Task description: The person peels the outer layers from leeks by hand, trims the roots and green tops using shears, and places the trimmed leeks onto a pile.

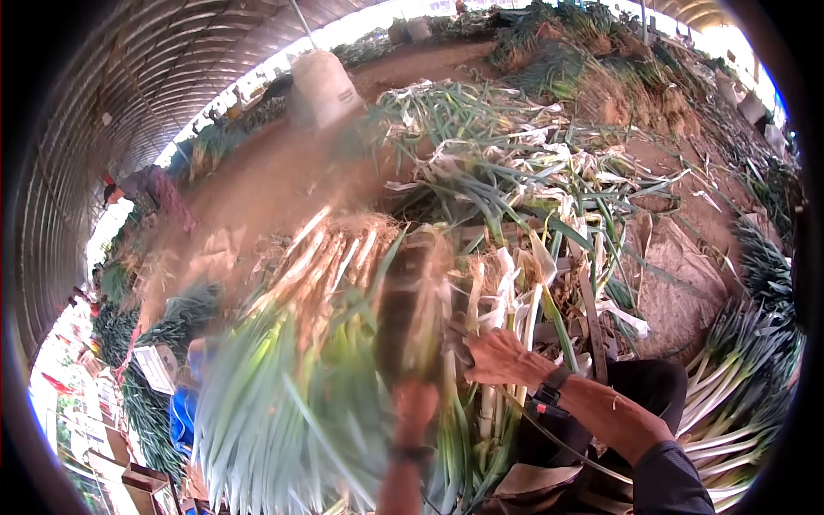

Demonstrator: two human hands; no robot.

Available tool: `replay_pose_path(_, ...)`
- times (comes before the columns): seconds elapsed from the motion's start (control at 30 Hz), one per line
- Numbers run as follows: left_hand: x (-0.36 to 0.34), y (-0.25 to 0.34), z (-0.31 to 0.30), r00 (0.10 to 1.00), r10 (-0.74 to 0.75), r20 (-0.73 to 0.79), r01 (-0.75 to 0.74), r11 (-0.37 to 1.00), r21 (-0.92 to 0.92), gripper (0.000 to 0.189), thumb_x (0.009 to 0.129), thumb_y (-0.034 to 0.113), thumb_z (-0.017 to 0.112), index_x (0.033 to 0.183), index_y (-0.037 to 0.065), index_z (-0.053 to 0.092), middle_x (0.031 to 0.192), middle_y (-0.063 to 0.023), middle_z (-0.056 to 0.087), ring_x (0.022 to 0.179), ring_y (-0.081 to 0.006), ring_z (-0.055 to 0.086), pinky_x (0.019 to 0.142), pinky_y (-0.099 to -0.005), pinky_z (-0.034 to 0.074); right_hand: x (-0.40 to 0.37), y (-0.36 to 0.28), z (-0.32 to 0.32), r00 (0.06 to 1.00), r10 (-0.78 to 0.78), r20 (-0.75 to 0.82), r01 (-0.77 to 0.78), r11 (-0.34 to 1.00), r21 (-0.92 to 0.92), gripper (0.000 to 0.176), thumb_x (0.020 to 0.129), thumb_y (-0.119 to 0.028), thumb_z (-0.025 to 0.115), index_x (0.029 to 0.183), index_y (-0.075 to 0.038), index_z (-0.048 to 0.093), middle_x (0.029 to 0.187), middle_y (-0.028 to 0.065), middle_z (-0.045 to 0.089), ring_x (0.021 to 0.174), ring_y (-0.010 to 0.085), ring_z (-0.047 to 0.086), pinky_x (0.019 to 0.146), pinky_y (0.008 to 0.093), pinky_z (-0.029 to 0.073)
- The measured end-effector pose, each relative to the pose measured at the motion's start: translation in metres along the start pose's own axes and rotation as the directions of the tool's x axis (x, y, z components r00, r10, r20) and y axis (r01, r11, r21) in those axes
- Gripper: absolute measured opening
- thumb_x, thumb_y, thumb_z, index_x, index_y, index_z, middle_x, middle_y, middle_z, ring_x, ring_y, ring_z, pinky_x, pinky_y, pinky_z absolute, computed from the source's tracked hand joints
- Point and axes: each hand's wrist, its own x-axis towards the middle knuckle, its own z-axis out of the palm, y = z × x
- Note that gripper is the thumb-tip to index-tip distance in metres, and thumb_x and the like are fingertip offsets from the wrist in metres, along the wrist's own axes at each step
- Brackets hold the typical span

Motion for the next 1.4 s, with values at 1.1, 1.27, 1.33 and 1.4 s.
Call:
replay_pose_path(1.1, 0.001, -0.026, -0.010, 0.986, 0.051, 0.160, -0.034, 0.994, -0.107, 0.049, 0.084, 0.048, 0.069, 0.105, 0.004, 0.064, 0.099, -0.0241, 0.068, 0.098, -0.0429, 0.065, 0.083, -0.0501, 0.051, -0.039, -0.023, -0.080, 0.997, 0.005, 0.081, -0.016, 0.991, 0.135, 0.050, 0.074, -0.036, 0.073, 0.096, 0.007, 0.059, 0.075, 0.0208, 0.062, 0.063, 0.0334, 0.063, 0.055, 0.0435, 0.051)
replay_pose_path(1.27, -0.002, -0.033, -0.003, 0.986, 0.080, 0.144, -0.071, 0.995, -0.069, 0.046, 0.086, 0.044, 0.073, 0.104, 0.003, 0.062, 0.093, -0.0228, 0.066, 0.096, -0.0385, 0.067, 0.077, -0.0443, 0.052, -0.022, -0.022, -0.079, 0.994, 0.070, 0.081, -0.083, 0.982, 0.171, 0.050, 0.071, -0.035, 0.070, 0.097, 0.007, 0.062, 0.069, 0.0192, 0.063, 0.063, 0.0298, 0.064, 0.054, 0.0418, 0.053)
replay_pose_path(1.33, -0.003, -0.067, 0.035, 0.978, 0.208, -0.020, -0.195, 0.873, -0.447, 0.043, 0.088, 0.041, 0.071, 0.108, 0.004, 0.062, 0.089, -0.0214, 0.067, 0.094, -0.0368, 0.068, 0.077, -0.0428, 0.052, -0.022, -0.023, -0.079, 0.992, 0.093, 0.083, -0.107, 0.977, 0.185, 0.051, 0.071, -0.035, 0.069, 0.098, 0.007, 0.063, 0.070, 0.0185, 0.063, 0.064, 0.0289, 0.065, 0.057, 0.0425, 0.054)
replay_pose_path(1.4, 0.005, -0.090, 0.057, 0.961, 0.269, -0.059, -0.254, 0.786, -0.564, 0.040, 0.091, 0.039, 0.069, 0.111, 0.005, 0.064, 0.087, -0.0200, 0.068, 0.091, -0.0357, 0.069, 0.078, -0.0416, 0.052, -0.027, -0.032, -0.090, 0.983, 0.107, 0.149, -0.138, 0.967, 0.215, 0.053, 0.071, -0.035, 0.069, 0.101, 0.007, 0.063, 0.072, 0.0184, 0.064, 0.066, 0.0296, 0.065, 0.062, 0.0434, 0.055)
